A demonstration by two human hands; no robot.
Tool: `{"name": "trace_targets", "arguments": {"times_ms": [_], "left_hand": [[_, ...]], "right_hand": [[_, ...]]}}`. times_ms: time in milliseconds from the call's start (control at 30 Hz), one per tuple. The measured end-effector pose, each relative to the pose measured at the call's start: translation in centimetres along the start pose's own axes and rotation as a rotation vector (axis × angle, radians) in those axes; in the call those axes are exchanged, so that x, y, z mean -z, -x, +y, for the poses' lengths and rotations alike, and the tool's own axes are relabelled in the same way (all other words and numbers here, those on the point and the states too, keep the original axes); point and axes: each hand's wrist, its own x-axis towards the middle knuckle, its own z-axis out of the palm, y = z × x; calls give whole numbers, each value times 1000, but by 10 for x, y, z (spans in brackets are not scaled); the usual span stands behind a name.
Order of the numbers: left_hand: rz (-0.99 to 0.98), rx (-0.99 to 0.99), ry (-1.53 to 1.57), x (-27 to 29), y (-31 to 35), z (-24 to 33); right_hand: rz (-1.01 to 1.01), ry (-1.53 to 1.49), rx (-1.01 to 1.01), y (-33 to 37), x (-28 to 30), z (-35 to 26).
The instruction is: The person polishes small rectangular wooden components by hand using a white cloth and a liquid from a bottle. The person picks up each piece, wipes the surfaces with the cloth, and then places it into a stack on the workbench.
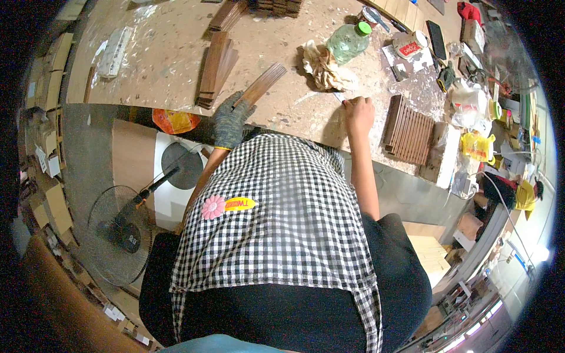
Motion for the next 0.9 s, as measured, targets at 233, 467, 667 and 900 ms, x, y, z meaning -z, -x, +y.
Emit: {"name": "trace_targets", "arguments": {"times_ms": [233, 467, 667, 900], "left_hand": [[68, 32, 143, -4, -3, 6], [62, 5, 91, -7, -5, 4], [92, -6, 170, -6, -16, 0], [101, -53, 193, -14, -22, -1]], "right_hand": [[-179, -94, -42, -12, 15, -19], [-312, -70, -73, -12, -2, -14], [-716, -861, 59, -10, 65, -113], [-162, -559, 459, -44, -37, -149]]}}
